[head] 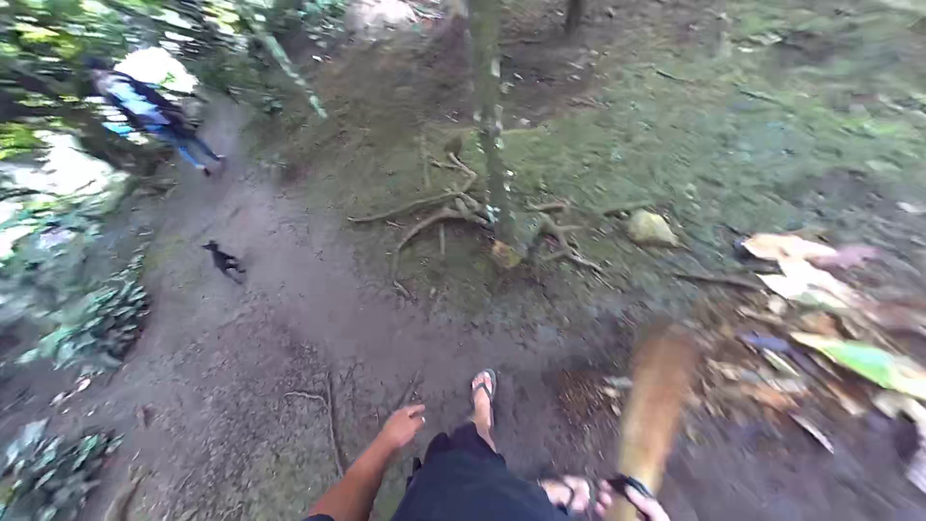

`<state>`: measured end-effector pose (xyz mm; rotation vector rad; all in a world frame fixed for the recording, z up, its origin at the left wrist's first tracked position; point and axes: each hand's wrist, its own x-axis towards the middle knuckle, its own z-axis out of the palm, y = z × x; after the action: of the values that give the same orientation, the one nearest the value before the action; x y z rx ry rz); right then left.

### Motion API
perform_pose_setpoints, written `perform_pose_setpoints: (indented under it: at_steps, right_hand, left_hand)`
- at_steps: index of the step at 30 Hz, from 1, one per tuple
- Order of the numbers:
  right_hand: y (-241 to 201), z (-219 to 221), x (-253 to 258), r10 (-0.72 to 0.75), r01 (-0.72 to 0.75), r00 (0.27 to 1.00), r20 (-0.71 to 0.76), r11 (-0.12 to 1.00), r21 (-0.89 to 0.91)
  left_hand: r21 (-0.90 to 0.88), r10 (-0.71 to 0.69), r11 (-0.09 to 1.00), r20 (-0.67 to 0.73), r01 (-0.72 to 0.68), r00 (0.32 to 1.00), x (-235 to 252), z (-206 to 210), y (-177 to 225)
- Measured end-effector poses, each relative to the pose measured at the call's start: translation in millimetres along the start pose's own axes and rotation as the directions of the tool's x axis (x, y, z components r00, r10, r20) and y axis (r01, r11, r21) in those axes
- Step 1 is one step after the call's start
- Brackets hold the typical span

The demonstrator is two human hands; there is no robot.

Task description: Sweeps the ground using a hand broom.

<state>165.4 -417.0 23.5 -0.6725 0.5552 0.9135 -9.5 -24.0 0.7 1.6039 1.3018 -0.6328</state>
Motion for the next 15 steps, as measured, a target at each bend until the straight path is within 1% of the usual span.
perform_pose_setpoints:
  at_steps: [2,4,5,7,8,10,11,13,15]
  right_hand:
    - [33.1,-12.5,6.9,0.094,-0.092,0.996,-0.002,0.980,0.177]
    - [48.3,-32.7,18.6,0.196,-0.178,0.980,-0.037,0.943,0.280]
    - [46.1,-42.9,24.7,0.252,-0.223,0.965,-0.075,0.935,0.277]
    - [22.6,-63.1,31.7,0.323,-0.275,0.915,-0.243,0.938,0.213]
    - [2.8,-74.7,32.1,0.307,-0.259,0.891,-0.335,0.949,0.179]
    - [-46.9,-101.9,27.3,0.159,-0.115,0.868,-0.471,0.986,0.121]
    - [-72.9,-115.8,24.3,0.084,-0.052,0.864,-0.496,0.996,0.077]
    - [-108.5,-133.1,18.7,-0.017,-0.012,0.856,-0.517,0.999,-0.053]
    - [-111.9,-141.9,14.8,-0.081,-0.013,0.844,-0.531,0.985,-0.172]
  left_hand:
    - [-0.039,-0.016,0.999,-0.020,0.015,1.000,-11.4,7.5,9.1]
    - [-0.061,-0.024,0.998,-0.024,0.022,0.999,-19.3,17.2,16.9]
    - [-0.065,-0.019,0.998,-0.019,0.017,1.000,-23.3,21.8,19.2]
    - [-0.048,-0.008,0.999,-0.001,0.008,1.000,-32.5,30.5,20.7]
    - [-0.037,-0.006,0.999,0.004,0.006,1.000,-36.2,33.6,20.4]
    - [-0.026,-0.001,1.000,0.007,0.002,1.000,-41.5,37.4,16.1]
    - [-0.021,-0.004,1.000,0.006,0.004,1.000,-44.4,38.7,12.9]
    - [-0.013,-0.029,0.999,-0.010,0.029,1.000,-51.2,38.5,4.9]
    - [-0.032,-0.058,0.998,-0.035,0.057,0.998,-54.3,37.7,-4.3]
